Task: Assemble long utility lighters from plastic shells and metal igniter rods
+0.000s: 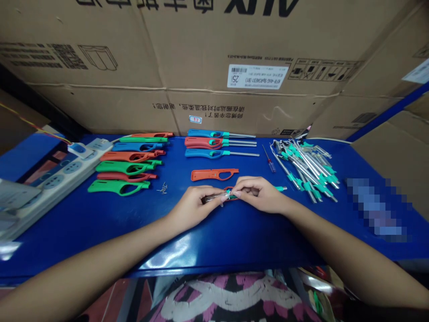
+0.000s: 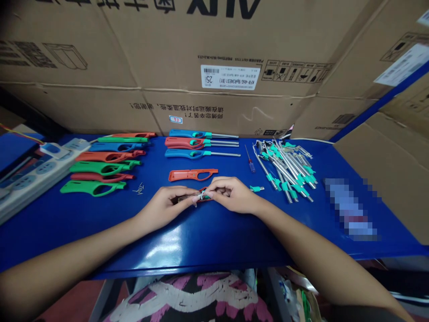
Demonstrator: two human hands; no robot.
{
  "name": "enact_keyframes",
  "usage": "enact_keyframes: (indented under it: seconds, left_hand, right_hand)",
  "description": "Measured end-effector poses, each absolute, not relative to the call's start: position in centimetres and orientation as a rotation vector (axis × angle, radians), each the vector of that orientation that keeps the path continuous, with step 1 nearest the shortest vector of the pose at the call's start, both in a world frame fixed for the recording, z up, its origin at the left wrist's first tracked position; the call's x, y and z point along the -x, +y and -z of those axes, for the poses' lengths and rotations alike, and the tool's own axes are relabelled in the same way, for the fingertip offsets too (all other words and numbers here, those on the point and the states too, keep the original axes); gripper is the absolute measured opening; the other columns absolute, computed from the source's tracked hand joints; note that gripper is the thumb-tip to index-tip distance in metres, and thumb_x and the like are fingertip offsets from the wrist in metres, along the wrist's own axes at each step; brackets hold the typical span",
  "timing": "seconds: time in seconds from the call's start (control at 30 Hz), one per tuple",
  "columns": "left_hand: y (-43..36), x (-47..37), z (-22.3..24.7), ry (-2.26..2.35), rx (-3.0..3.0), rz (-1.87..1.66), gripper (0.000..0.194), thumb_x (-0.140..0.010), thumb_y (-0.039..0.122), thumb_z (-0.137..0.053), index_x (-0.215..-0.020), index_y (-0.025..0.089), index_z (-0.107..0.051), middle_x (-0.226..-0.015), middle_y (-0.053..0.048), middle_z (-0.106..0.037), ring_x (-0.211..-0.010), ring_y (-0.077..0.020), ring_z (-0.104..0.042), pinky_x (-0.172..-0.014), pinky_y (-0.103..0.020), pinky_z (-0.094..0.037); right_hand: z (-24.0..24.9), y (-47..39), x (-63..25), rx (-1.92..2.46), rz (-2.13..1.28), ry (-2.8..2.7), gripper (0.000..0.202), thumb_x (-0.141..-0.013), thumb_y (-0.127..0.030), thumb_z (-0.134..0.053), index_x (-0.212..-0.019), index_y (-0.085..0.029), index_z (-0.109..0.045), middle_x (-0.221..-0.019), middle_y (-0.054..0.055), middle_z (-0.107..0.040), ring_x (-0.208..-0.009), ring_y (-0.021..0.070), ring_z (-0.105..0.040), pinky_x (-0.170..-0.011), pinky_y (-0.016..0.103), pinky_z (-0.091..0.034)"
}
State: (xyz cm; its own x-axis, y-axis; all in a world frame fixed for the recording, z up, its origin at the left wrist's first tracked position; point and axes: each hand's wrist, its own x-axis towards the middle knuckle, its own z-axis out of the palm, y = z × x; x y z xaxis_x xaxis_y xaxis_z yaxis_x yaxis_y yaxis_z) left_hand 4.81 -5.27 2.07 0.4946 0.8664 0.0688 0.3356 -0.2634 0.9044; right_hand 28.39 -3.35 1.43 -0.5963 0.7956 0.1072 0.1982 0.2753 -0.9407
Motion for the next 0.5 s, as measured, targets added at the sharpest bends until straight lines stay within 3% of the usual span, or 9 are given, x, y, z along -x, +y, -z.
enact_keyframes:
  seconds: [0.5]
  left_hand:
    - [-5.2, -4.99, -2.34, 1.006, -1.836, -0.727, 0.023, -0.094, 0.034, -0.06, -0.101, 0.019, -0.077, -0.088, -0.003, -0.077, -0.073, -0.0154, -0.067, -0.065, -0.023, -0.047]
  right_hand:
    - [-1.69, -3.5, -28.06, 0.952, -1.273, -1.996, 0.03, -0.094, -0.043, -0.06, -0.091, -0.015, -0.071, -0.087, 0.005, -0.062, -0.063, 0.009, -0.051, -0.053, 0.023, -0.039]
